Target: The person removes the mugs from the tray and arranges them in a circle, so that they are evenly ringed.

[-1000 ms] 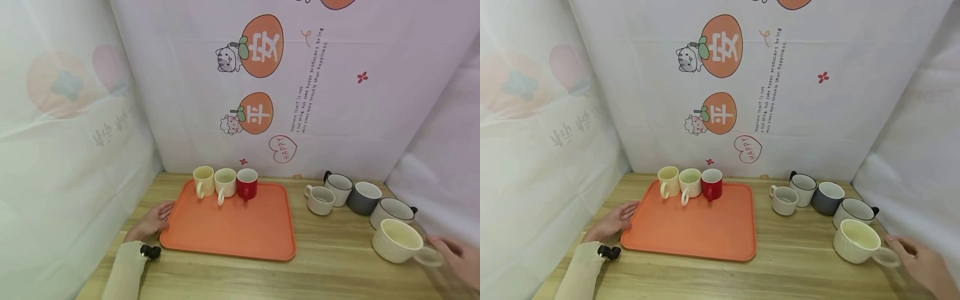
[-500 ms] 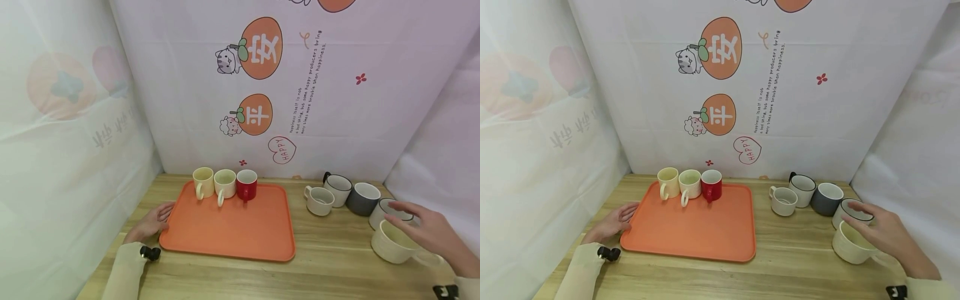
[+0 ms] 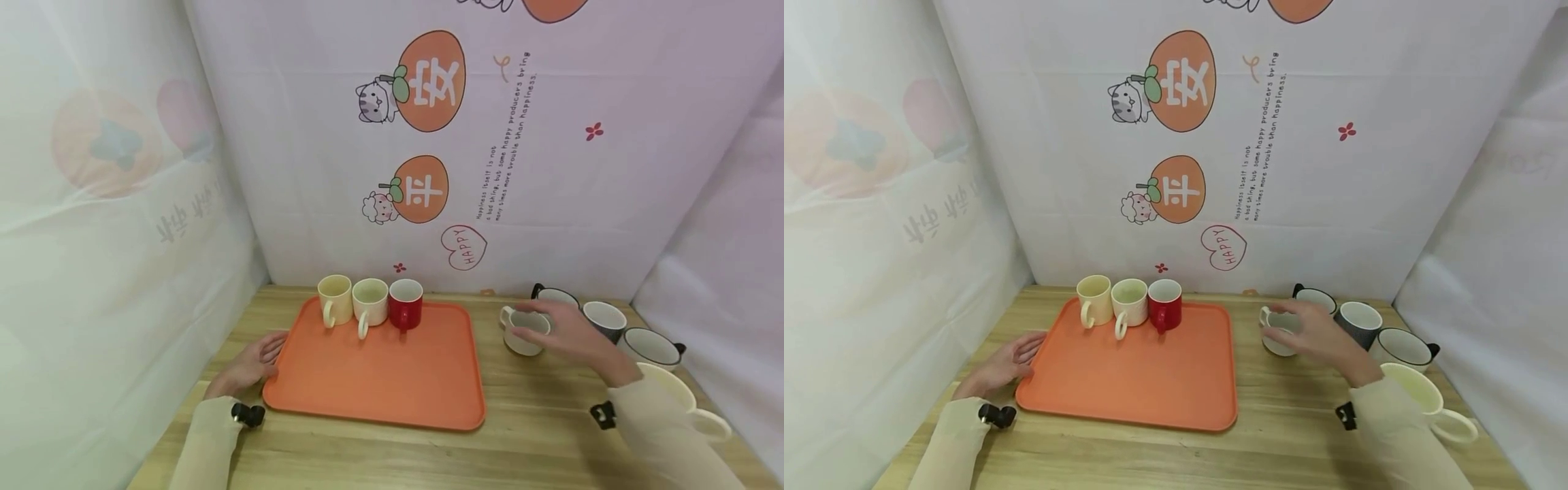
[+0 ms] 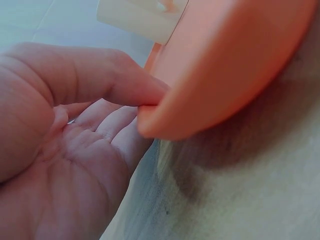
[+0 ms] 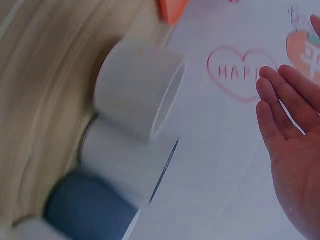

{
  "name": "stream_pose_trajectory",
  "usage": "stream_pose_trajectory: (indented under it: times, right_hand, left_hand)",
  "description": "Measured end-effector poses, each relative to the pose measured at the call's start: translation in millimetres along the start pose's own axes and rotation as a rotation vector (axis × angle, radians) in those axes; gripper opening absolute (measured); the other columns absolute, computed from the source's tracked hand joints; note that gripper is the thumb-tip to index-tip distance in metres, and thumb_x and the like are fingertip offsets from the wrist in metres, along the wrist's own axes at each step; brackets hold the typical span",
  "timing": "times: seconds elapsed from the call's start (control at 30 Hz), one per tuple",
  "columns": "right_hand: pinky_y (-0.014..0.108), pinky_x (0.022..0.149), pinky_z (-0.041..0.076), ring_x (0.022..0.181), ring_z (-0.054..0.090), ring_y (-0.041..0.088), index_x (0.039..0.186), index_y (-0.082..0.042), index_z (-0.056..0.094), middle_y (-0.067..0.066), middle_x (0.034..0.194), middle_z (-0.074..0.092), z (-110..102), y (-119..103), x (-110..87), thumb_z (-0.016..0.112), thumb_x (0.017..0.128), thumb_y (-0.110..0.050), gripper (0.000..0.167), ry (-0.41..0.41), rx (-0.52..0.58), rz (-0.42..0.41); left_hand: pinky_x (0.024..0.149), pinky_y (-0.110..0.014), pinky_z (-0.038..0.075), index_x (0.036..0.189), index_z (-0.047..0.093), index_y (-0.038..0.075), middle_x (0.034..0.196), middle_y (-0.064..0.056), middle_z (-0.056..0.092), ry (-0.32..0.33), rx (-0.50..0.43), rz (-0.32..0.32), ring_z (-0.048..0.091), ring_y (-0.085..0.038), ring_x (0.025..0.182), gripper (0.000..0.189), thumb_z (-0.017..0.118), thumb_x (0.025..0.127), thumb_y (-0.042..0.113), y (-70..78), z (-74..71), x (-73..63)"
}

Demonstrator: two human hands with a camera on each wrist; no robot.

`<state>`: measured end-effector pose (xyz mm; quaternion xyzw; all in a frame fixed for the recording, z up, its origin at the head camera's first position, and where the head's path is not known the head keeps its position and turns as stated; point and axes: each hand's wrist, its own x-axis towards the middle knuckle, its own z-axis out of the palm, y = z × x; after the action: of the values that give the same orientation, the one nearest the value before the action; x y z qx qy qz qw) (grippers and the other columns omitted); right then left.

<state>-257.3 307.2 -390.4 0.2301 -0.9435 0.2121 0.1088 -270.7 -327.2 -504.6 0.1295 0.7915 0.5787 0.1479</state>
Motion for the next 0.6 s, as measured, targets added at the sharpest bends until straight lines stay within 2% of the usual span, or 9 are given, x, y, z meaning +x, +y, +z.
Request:
stream_pose_trajectory:
  times: [0.13, 0.27, 0.43, 0.53, 0.6]
  right_hand:
    - [0.060, 0.104, 0.054, 0.123, 0.070, 0.035, 0.135, -0.008, 0.071, 0.010, 0.129, 0.076, 26.2, -19.0, 29.8, 0.075, 0.095, -0.044, 0.054, -0.028, 0.012, -0.087]
    - [0.059, 0.108, 0.054, 0.123, 0.070, 0.033, 0.135, -0.007, 0.071, 0.010, 0.130, 0.076, 51.8, -38.2, 53.8, 0.075, 0.095, -0.047, 0.057, -0.073, 0.041, -0.146]
    - [0.058, 0.110, 0.053, 0.127, 0.068, 0.033, 0.139, -0.009, 0.069, 0.011, 0.135, 0.074, 79.4, -57.0, 75.2, 0.072, 0.096, -0.050, 0.059, -0.183, 0.089, -0.107]
    - [0.056, 0.109, 0.055, 0.128, 0.069, 0.032, 0.138, -0.011, 0.070, 0.011, 0.136, 0.073, 95.2, -63.8, 85.9, 0.072, 0.095, -0.050, 0.058, -0.209, 0.102, -0.080]
    - [0.056, 0.109, 0.055, 0.126, 0.069, 0.032, 0.137, -0.009, 0.071, 0.011, 0.134, 0.074, 104.7, -66.9, 92.3, 0.072, 0.095, -0.050, 0.058, -0.205, 0.108, -0.094]
  left_hand:
    - [0.117, -0.022, 0.045, 0.166, 0.017, -0.006, 0.175, -0.028, 0.013, 0.002, -0.003, -0.002, 0.012, -0.047, 0.162, 0.092, 0.060, 0.085, -0.016, 0.2, -0.2, 1.5]
    - [0.118, -0.025, 0.045, 0.166, 0.018, -0.006, 0.175, -0.029, 0.015, 0.010, -0.002, -0.006, 0.013, -0.047, 0.162, 0.092, 0.060, 0.085, -0.016, 0.3, -1.0, 2.4]
    - [0.117, -0.025, 0.046, 0.166, 0.017, -0.007, 0.174, -0.030, 0.012, 0.004, -0.008, -0.001, 0.012, -0.048, 0.162, 0.092, 0.060, 0.085, -0.016, 0.0, -1.4, 1.6]
    - [0.115, -0.021, 0.046, 0.166, 0.017, -0.007, 0.174, -0.030, 0.012, 0.005, -0.008, -0.001, 0.012, -0.048, 0.162, 0.092, 0.060, 0.085, -0.016, -0.2, -1.3, 0.5]
    - [0.115, -0.021, 0.046, 0.166, 0.017, -0.006, 0.174, -0.029, 0.012, 0.009, -0.010, -0.003, 0.012, -0.047, 0.162, 0.092, 0.059, 0.085, -0.016, 0.1, -1.2, -0.3]
